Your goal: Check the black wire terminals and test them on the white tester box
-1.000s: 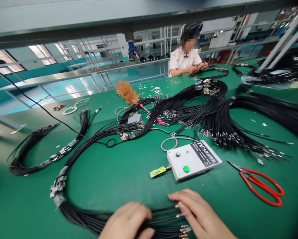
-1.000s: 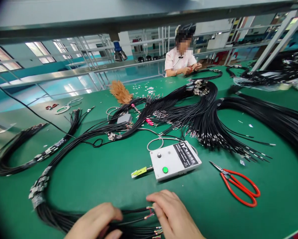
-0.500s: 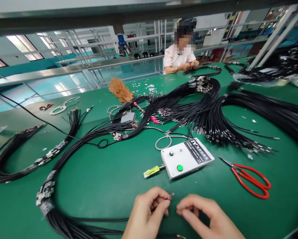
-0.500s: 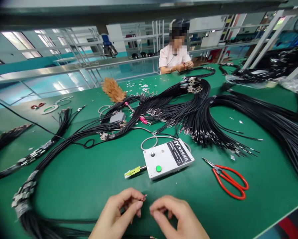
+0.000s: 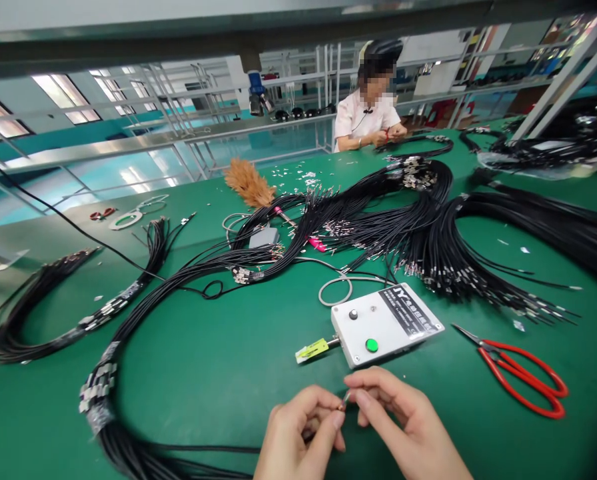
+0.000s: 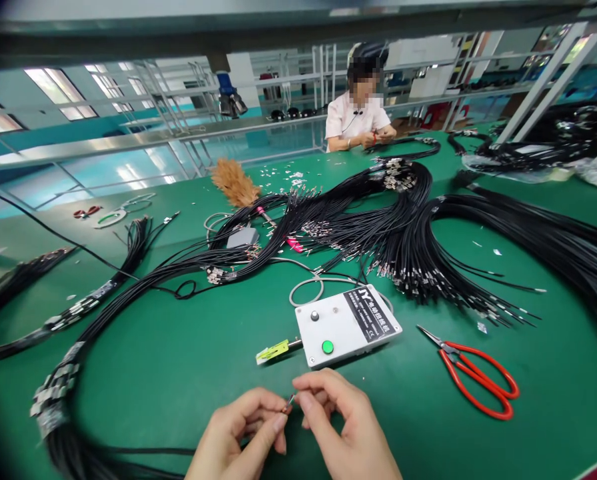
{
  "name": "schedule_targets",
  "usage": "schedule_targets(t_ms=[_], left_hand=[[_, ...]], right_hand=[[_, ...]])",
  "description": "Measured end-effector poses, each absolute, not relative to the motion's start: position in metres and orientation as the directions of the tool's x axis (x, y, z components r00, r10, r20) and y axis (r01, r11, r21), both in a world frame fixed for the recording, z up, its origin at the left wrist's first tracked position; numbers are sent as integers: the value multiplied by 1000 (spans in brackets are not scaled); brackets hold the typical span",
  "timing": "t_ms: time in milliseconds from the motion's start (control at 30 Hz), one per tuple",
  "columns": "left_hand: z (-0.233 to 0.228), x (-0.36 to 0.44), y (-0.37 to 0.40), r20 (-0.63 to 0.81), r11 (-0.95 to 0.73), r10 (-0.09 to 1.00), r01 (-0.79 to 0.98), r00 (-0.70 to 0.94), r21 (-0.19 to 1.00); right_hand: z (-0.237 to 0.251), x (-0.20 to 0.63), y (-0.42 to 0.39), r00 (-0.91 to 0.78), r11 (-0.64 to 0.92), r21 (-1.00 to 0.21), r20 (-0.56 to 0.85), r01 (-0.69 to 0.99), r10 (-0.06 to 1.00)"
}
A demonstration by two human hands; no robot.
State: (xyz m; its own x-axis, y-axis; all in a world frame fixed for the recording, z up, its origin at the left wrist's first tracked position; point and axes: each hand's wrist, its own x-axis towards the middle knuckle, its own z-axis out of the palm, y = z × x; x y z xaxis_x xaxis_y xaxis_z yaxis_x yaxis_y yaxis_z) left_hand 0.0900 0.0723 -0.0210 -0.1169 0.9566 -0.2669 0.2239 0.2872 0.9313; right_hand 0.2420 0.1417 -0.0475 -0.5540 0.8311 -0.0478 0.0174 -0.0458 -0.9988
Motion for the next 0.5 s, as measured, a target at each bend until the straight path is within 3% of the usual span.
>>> schedule_targets(t_ms=[133,267,500], left_hand=[[-28,94,69,-169,231,966,353,-198,907],[-35,100,65,35,114,962,515,-270,850],[-33,107,65,110,86,933,508,-343,857]], right_hand=[[-34,242,140,-485,-203,-979,-182,11,855],[-26,241,139,-543,-388,-920,-298,-56,785],[-37,238,141,-631,-512,-848,-323,-138,706]])
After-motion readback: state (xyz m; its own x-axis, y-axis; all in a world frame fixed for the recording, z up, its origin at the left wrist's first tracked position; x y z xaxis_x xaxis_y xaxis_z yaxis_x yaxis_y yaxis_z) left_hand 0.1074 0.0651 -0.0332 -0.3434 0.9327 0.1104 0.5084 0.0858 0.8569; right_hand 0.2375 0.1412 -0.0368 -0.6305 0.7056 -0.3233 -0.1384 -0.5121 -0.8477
